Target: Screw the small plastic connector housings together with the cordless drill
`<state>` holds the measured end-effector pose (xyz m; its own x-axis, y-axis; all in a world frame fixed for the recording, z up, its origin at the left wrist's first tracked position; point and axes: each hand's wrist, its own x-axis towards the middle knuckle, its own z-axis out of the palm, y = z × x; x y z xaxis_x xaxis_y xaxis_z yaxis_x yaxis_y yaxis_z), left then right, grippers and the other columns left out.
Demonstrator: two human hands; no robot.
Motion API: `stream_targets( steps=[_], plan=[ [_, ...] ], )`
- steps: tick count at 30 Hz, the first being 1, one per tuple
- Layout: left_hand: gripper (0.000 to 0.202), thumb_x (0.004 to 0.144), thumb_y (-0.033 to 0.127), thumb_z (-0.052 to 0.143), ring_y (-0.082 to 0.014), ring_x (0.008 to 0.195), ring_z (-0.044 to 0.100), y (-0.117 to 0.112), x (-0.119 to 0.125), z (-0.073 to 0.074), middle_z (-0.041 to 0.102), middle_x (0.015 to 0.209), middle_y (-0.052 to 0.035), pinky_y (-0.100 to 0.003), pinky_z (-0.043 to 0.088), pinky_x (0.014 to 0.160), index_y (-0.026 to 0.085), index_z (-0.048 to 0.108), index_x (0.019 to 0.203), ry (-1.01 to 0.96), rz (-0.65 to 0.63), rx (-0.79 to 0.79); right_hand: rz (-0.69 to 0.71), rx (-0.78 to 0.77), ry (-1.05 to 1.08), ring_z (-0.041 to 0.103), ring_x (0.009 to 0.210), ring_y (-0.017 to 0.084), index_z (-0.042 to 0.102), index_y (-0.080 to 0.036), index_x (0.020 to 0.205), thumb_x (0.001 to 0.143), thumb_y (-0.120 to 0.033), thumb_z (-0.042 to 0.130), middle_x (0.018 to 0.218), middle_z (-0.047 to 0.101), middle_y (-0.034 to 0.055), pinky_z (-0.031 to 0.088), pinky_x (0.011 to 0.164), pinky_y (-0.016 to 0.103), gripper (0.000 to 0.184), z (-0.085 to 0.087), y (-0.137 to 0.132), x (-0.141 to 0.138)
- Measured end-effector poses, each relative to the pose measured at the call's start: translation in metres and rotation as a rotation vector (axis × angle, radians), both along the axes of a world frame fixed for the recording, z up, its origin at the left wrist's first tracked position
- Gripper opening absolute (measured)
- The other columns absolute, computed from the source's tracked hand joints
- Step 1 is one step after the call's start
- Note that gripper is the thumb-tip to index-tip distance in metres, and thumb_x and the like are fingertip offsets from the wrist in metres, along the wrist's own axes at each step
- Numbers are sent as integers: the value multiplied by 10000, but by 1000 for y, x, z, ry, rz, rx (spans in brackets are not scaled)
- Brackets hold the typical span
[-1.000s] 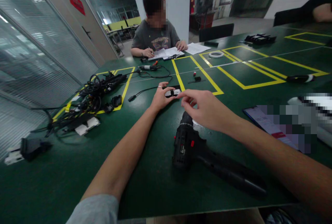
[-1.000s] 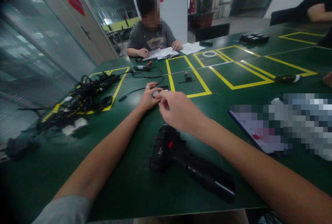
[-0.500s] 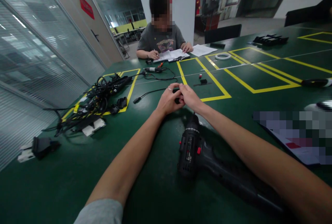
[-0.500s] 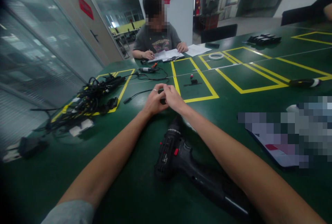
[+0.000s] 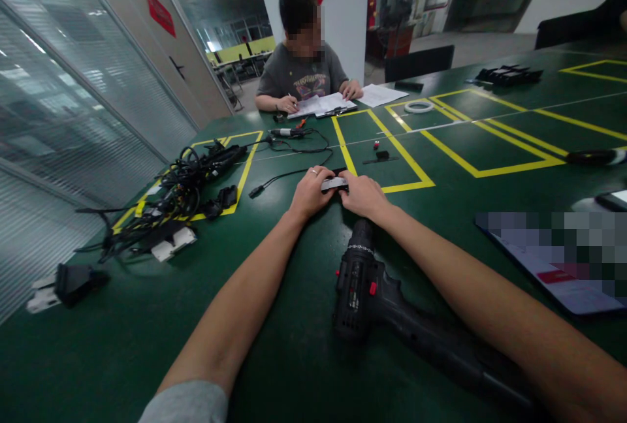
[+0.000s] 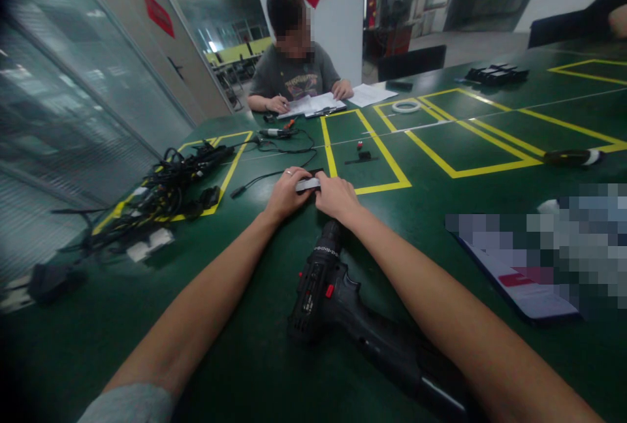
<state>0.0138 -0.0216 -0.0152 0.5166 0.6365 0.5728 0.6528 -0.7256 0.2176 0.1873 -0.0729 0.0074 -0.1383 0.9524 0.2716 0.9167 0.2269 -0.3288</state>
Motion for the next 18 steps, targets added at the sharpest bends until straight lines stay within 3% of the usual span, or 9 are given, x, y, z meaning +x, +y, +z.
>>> stream_targets(
  steps=[5, 9, 14, 18],
  plan=[
    [451, 755, 267, 737, -235, 1019, 637, 6, -5, -1, 660, 1107, -81, -363, 515, 915, 214, 533, 1154, -258, 137, -77, 98, 185, 12, 686, 876, 299, 653, -222, 1214, 983, -339, 523, 1005, 755, 129, 413, 719, 331, 290, 19, -5, 7],
    [430, 771, 307, 724, -236, 1017, 651, 18, -18, 1, 674, 1062, -82, -371, 511, 927, 213, 513, 1134, -469, 275, -108, 52, 303, 318, 619, 701, 219, 686, -167, 1069, 992, -418, 504, 817, 717, 82, 355, 630, 293, 319, 28, -12, 8],
    [283, 898, 341, 541, -265, 1014, 640, 18, -24, 0, 663, 1070, -118, -442, 496, 943, 201, 530, 1143, -452, 365, -123, -39, 223, 683, 424, 510, 137, 664, -165, 789, 953, -453, 521, 558, 529, -18, 272, 530, 279, 361, -3, -30, 12],
    [267, 909, 331, 506, -278, 970, 640, 5, -17, 9, 655, 1028, -120, -467, 488, 931, 200, 520, 1141, -400, 370, -125, -96, 183, 796, 421, 528, 134, 635, -169, 721, 936, -468, 516, 581, 550, -11, 288, 533, 276, 387, -22, -36, 20]
  ],
)
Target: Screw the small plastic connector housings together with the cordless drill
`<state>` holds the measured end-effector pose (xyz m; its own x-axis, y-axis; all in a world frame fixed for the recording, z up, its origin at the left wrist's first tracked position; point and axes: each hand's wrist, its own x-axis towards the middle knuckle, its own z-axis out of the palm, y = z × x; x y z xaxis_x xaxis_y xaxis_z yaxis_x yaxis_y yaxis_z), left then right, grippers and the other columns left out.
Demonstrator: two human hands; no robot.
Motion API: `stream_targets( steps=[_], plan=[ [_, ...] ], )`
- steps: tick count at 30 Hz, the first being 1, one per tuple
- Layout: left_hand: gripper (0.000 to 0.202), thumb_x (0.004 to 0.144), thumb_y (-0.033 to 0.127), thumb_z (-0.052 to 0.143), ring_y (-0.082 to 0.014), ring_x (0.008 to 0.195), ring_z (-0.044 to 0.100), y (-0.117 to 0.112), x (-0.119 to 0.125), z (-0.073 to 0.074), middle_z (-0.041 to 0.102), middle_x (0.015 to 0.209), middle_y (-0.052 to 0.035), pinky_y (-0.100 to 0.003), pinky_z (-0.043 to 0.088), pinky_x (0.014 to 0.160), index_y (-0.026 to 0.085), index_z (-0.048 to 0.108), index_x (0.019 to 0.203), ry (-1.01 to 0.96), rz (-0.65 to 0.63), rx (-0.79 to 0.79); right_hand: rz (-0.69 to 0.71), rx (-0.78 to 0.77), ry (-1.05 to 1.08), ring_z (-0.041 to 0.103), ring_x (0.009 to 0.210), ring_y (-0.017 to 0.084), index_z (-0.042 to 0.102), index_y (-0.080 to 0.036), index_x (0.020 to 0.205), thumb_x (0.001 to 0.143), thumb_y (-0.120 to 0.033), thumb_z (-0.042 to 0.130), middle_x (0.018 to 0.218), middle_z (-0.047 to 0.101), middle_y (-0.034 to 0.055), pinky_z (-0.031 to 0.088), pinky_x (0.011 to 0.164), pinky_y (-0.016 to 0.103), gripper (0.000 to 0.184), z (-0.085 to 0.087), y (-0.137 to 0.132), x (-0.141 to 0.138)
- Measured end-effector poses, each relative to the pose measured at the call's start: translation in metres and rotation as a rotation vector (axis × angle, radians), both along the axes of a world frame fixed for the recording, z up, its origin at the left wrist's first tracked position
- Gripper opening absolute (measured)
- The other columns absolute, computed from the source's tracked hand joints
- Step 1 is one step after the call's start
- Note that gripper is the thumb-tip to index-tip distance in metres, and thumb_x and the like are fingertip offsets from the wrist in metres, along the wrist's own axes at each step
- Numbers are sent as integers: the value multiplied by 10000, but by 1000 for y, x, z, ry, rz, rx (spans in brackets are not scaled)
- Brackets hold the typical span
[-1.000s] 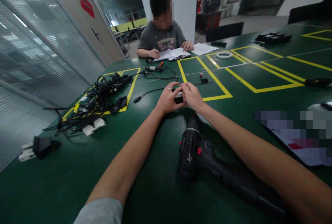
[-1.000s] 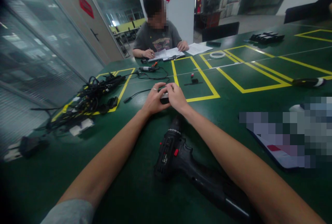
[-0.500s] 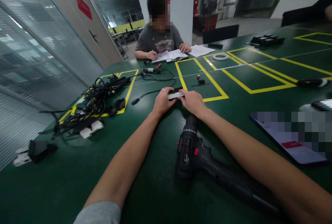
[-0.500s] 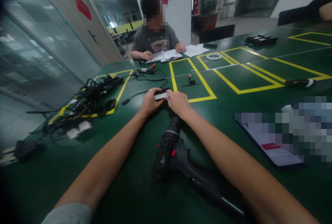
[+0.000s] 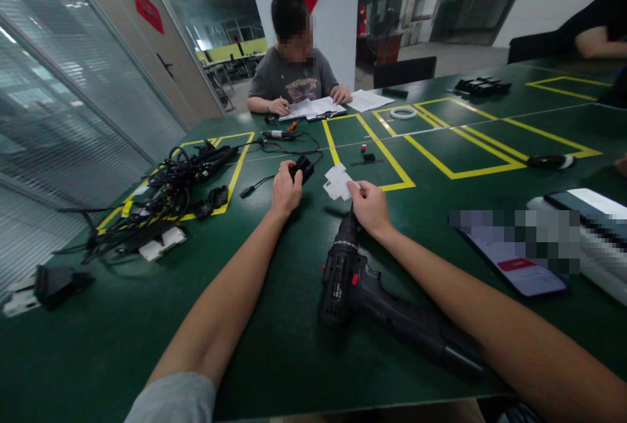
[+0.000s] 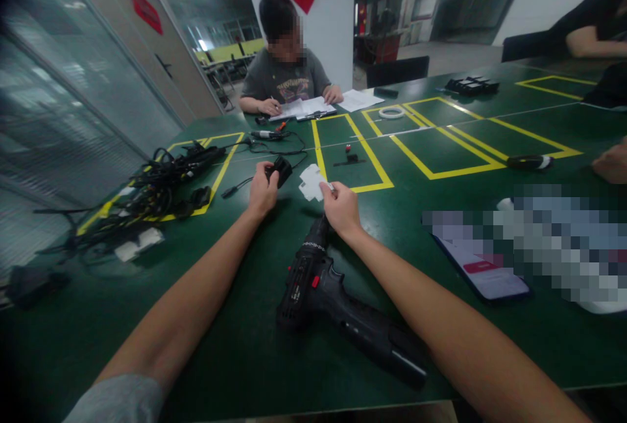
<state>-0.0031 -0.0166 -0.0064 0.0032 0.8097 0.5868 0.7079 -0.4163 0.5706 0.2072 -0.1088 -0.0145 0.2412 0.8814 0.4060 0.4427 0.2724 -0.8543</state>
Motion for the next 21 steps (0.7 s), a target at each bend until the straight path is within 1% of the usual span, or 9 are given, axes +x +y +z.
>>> stream_targets(
  steps=[1, 3, 6, 9, 11, 13, 15, 19, 21],
  plan=[
    [260, 901, 319, 514, -282, 979, 636, -4, 2, 7, 651, 1039, -124, -468, 482, 938, 199, 521, 1132, 23, 3, 14, -7, -4, 21, 421, 533, 134, 623, -171, 705, 936, -473, 510, 589, 559, -7, 291, 536, 276, 397, -1, 1, 1],
    [252, 889, 292, 520, -284, 1001, 627, -13, 4, 29, 643, 1074, -133, -457, 478, 939, 196, 517, 1122, 73, 15, 73, -1, -16, 42, 415, 536, 131, 607, -173, 684, 930, -479, 513, 598, 569, -5, 291, 538, 275, 403, 0, 3, 0],
    [252, 885, 282, 526, -257, 1007, 619, -29, 0, 75, 637, 1087, -113, -407, 482, 922, 207, 506, 1124, 79, 38, 199, 19, -32, 39, 389, 530, 128, 591, -177, 652, 915, -499, 532, 579, 548, -14, 270, 528, 275, 419, 2, 3, -3],
    [272, 891, 272, 493, -230, 936, 612, -52, -17, 118, 628, 1029, -84, -393, 489, 890, 205, 491, 1154, 77, 101, 243, 16, -17, 10, 351, 530, 126, 551, -190, 605, 910, -509, 538, 535, 463, -35, 235, 524, 279, 442, 2, 1, -5],
    [277, 863, 258, 498, -228, 923, 606, -73, -36, 135, 626, 1011, -76, -404, 490, 890, 204, 503, 1135, 160, 119, 178, 14, 1, -19, 336, 532, 123, 493, -203, 569, 905, -504, 546, 524, 423, -43, 222, 529, 283, 455, 2, 0, -6],
    [299, 842, 270, 501, -238, 939, 601, -96, -64, 139, 629, 1055, -85, -431, 488, 901, 206, 518, 1133, 284, 154, 69, 12, 9, -40, 323, 530, 118, 441, -212, 551, 901, -503, 554, 521, 403, -48, 218, 533, 284, 469, 3, -1, -7],
    [317, 828, 310, 505, -254, 941, 601, -123, -100, 134, 639, 1062, -81, -455, 489, 898, 222, 520, 1132, 378, 245, -90, 12, 6, -44, 315, 529, 117, 427, -213, 551, 901, -508, 555, 519, 394, -51, 219, 533, 282, 474, 3, 0, -7],
    [307, 833, 444, 488, -265, 974, 611, -178, -188, 109, 662, 1064, 30, -457, 491, 905, 333, 492, 1119, 364, 551, -356, 25, -7, -41, 325, 527, 120, 455, -209, 559, 904, -509, 551, 523, 403, -48, 223, 531, 280, 468, 2, 2, -8],
    [300, 803, 515, 493, -285, 912, 617, -204, -235, 94, 681, 939, 81, -466, 501, 849, 380, 486, 1070, 300, 686, -405, 28, -11, -50, 335, 529, 124, 461, -210, 560, 902, -505, 557, 523, 414, -44, 227, 533, 282, 461, 1, 2, -8]
  ],
)
